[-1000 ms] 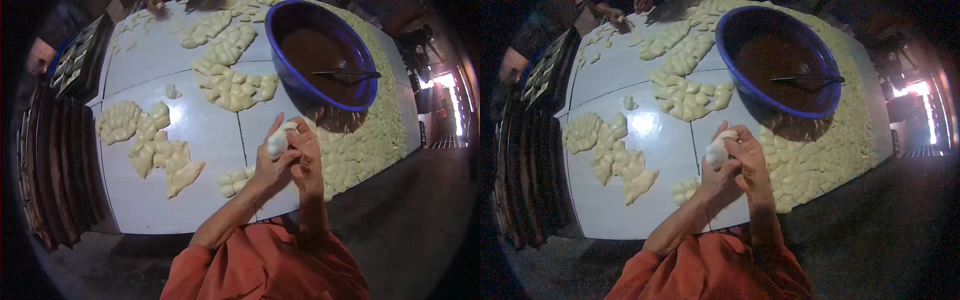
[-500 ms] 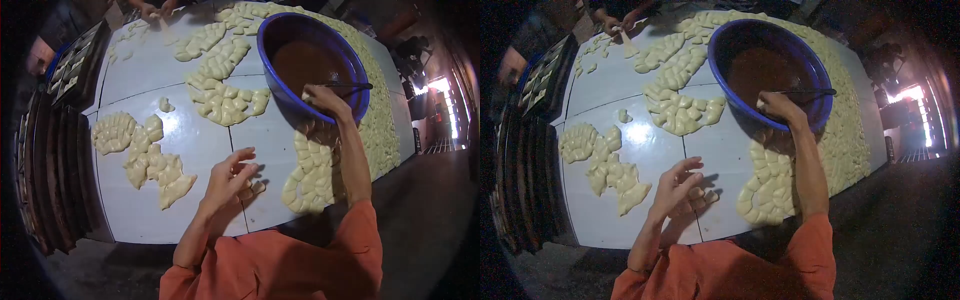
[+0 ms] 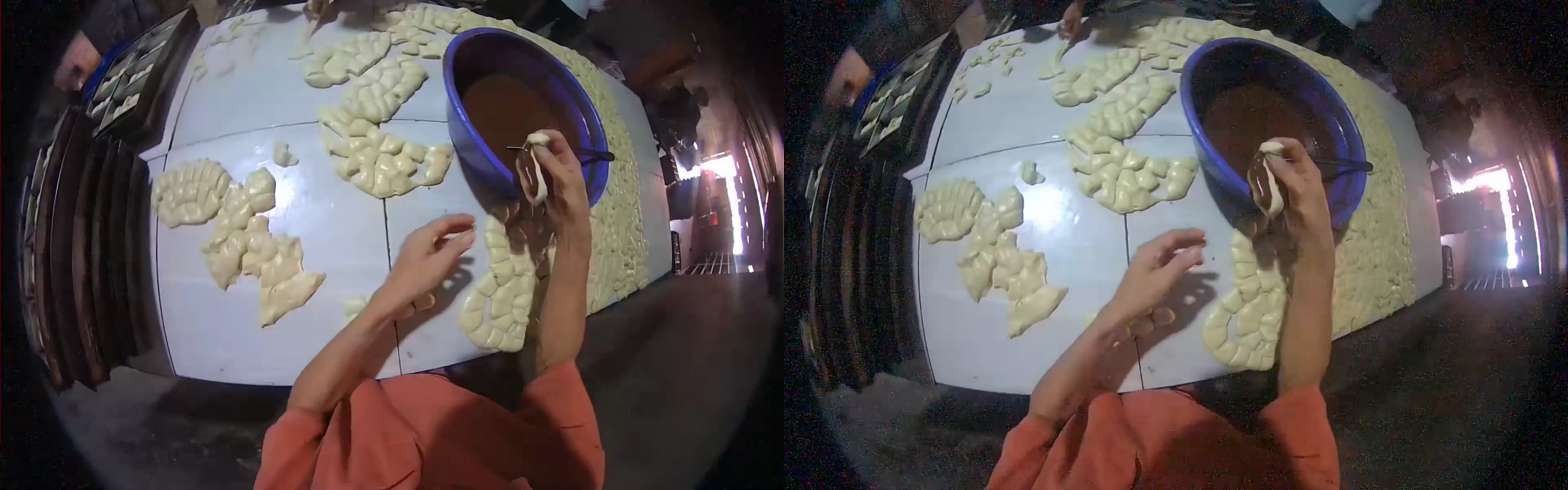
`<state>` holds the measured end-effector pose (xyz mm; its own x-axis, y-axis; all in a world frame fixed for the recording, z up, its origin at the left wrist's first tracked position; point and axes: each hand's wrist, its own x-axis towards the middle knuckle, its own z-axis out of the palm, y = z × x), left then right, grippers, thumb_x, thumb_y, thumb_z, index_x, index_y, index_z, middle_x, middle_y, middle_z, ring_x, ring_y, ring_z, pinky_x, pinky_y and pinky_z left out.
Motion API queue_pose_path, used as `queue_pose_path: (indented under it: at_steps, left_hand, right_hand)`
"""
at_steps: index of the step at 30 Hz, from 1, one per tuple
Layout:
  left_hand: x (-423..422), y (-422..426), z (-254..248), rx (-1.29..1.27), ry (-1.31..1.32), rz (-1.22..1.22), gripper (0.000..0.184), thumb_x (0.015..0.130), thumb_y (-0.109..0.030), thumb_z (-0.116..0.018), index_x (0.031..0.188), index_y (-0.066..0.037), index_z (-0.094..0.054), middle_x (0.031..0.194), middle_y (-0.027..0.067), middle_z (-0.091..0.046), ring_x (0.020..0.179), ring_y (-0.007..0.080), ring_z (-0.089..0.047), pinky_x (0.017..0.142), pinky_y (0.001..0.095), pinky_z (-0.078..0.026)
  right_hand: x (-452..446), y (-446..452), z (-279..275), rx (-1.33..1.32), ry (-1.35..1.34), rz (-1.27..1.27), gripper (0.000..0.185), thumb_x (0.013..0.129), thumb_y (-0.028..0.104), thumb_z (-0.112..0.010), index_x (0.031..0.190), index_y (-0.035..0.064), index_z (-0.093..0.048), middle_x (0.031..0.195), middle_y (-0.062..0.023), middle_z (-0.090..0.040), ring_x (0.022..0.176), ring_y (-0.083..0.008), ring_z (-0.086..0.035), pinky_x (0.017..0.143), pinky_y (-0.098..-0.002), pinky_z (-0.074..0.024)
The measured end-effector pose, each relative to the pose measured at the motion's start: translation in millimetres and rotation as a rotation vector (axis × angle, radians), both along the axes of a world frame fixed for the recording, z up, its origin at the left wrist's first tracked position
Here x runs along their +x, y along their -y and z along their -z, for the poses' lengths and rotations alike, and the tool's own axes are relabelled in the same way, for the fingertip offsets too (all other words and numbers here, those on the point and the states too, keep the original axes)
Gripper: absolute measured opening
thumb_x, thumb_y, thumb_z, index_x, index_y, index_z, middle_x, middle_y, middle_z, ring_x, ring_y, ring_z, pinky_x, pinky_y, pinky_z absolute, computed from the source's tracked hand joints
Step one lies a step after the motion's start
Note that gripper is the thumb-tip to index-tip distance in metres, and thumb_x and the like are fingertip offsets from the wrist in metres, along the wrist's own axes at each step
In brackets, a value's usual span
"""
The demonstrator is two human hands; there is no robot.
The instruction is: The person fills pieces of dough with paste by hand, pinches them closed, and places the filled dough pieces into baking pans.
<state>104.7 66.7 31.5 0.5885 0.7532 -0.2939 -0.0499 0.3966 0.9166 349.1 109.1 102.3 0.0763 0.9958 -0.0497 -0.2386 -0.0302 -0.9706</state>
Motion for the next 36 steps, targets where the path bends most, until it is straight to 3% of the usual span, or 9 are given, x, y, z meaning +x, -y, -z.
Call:
queue_pose_path:
  at_steps: [2,8,10,16,20,22,28,32,36]
  left_hand:
    - [15.6,-0.2,-4.0,-0.232,0.377,-0.071,0.048,0.104,-0.037,-0.055,0.141,-0.007,-0.054,0.135,0.0053,-0.061,0.123,0.0158,-0.056,0.096,0.0313,-0.049]
    - [-0.7,10.2,13.5,-0.424,0.546,-0.125,0.046,0.106,-0.040,-0.049,0.141,-0.011,-0.055,0.135,-0.0028,-0.060,0.124,0.0093,-0.051,0.093,0.0287,-0.048]
    - [-9.6,9.4,21.1,-0.426,0.530,-0.177,0.039,0.105,-0.036,-0.053,0.133,-0.010,-0.060,0.124,-0.0018,-0.065,0.115,0.0082,-0.057,0.090,0.0266,-0.049]
    - [-44.0,5.0,33.3,-0.467,0.462,-0.478,0.023,0.098,-0.024,-0.065,0.112,-0.006,-0.063,0.099,0.0016,-0.070,0.084,0.0090,-0.066,0.079,0.0269,-0.056]
    - [-60.4,-0.4,38.7,-0.333,0.355,-0.612,0.023,0.095,-0.014,-0.070,0.113,-0.002,-0.065,0.095,0.0054,-0.071,0.078,0.0106,-0.067,0.075,0.0256,-0.058]
    - [-54.8,0.8,41.9,-0.337,0.435,-0.656,0.029,0.093,-0.012,-0.072,0.117,0.001,-0.065,0.096,0.0079,-0.071,0.079,0.0122,-0.068,0.075,0.0263,-0.058]
    - [-46.5,0.2,46.0,-0.069,0.342,-0.620,0.033,0.092,-0.012,-0.073,0.119,0.004,-0.066,0.101,0.0092,-0.072,0.089,0.0141,-0.068,0.077,0.0262,-0.056]
    - [-53.7,-10.8,38.1,-0.086,0.291,-0.465,0.034,0.092,-0.017,-0.075,0.118,0.003,-0.067,0.101,0.0075,-0.071,0.087,0.0123,-0.066,0.075,0.0252,-0.054]
    - [-70.2,-23.5,32.0,-0.264,0.288,-0.280,0.038,0.091,-0.024,-0.077,0.117,0.002,-0.067,0.100,0.0070,-0.070,0.085,0.0122,-0.066,0.069,0.0268,-0.055]
  right_hand:
    - [-38.5,14.4,21.9,0.018,-0.079,0.128,0.019,0.097,0.009,-0.064,0.114,0.0046,-0.058,0.093,-0.0082,-0.067,0.076,-0.0152,-0.067,0.061,-0.0273,-0.0565]
    - [-78.9,39.1,64.3,-0.015,-0.335,-0.011,0.027,0.098,0.011,-0.063,0.122,0.0058,-0.053,0.099,-0.0086,-0.067,0.085,-0.0152,-0.070,0.068,-0.0292,-0.0603]
    - [-89.9,42.8,71.5,0.004,-0.341,-0.013,0.019,0.098,0.001,-0.058,0.116,0.0065,-0.057,0.102,-0.0073,-0.067,0.092,-0.0157,-0.069,0.076,-0.0313,-0.0604]
    - [-106.9,49.9,76.4,-0.082,-0.350,-0.134,0.028,0.096,0.011,-0.057,0.122,0.0035,-0.053,0.108,-0.0093,-0.066,0.096,-0.0163,-0.068,0.084,-0.0306,-0.0586]
    - [-130.1,62.3,78.1,-0.096,0.156,-0.099,0.057,0.081,-0.004,-0.069,0.134,0.0009,-0.049,0.118,-0.0091,-0.062,0.107,-0.0184,-0.063,0.090,-0.0304,-0.0530]
    - [-146.1,59.8,95.0,0.217,0.410,-0.009,0.056,0.083,-0.001,-0.072,0.135,0.0025,-0.052,0.117,-0.0088,-0.062,0.109,-0.0214,-0.063,0.090,-0.0304,-0.0532]
    - [-160.1,65.0,95.3,0.298,0.902,0.136,0.026,0.087,0.002,-0.071,0.113,0.0027,-0.071,0.110,-0.0101,-0.063,0.093,-0.0197,-0.064,0.080,-0.0320,-0.0524]
    - [-154.1,63.2,95.9,0.090,0.759,0.064,0.021,0.090,0.006,-0.068,0.110,0.0027,-0.073,0.096,-0.0078,-0.069,0.082,-0.0156,-0.063,0.076,-0.0320,-0.0511]
    - [-154.1,67.3,77.1,-0.184,0.177,-0.074,0.028,0.093,0.010,-0.068,0.119,-0.0007,-0.068,0.103,-0.0050,-0.071,0.079,-0.0125,-0.061,0.074,-0.0281,-0.0521]
